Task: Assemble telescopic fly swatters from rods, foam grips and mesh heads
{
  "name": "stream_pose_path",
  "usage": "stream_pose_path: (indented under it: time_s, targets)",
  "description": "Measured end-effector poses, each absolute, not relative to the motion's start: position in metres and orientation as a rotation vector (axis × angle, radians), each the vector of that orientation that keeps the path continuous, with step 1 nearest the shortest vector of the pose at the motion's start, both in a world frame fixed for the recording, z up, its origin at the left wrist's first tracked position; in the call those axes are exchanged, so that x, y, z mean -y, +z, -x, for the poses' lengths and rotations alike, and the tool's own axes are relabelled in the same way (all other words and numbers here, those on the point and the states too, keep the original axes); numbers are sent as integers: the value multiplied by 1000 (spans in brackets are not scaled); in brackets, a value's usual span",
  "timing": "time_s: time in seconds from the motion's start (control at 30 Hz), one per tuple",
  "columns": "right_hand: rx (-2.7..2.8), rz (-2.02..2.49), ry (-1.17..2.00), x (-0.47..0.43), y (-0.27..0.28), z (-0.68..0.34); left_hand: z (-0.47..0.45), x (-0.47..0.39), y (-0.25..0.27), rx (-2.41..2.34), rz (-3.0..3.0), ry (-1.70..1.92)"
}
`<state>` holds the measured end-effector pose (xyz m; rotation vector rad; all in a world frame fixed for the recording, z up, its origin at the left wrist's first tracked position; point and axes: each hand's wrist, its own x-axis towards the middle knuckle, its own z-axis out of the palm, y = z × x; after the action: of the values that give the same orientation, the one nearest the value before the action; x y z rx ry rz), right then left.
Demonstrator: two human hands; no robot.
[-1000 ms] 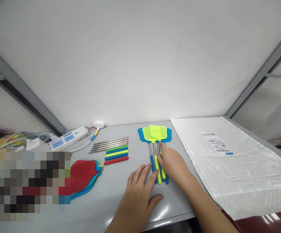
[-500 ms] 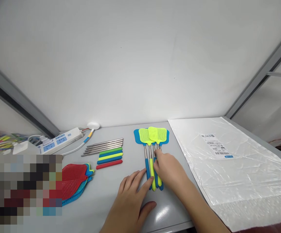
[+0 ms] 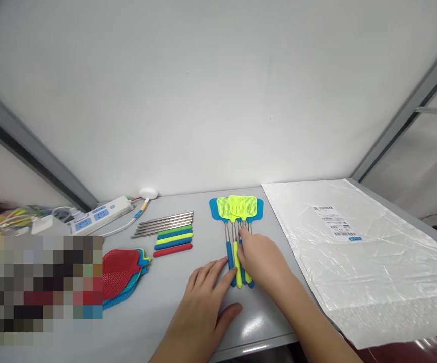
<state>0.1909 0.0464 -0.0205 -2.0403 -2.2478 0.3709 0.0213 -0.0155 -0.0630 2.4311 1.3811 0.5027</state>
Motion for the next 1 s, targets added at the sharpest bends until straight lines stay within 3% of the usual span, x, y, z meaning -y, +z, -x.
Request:
stream_pose_path:
  time_s: [0.23, 0.53, 0.77, 1.0]
  targets:
    - [2274, 1973, 218, -27, -3, -175, 4, 34, -56, -1373, -2458, 793]
    - [2696, 1689, 300, -15, 11, -131, 111, 50, -58, -2204, -2080, 1260]
    - [2870, 1318, 301, -117, 24, -80, 110, 50, -56, -2293, -1979, 1133]
    - [2949, 1172, 283, -202, -10, -12, 110, 54, -57, -2238, -1947, 1020]
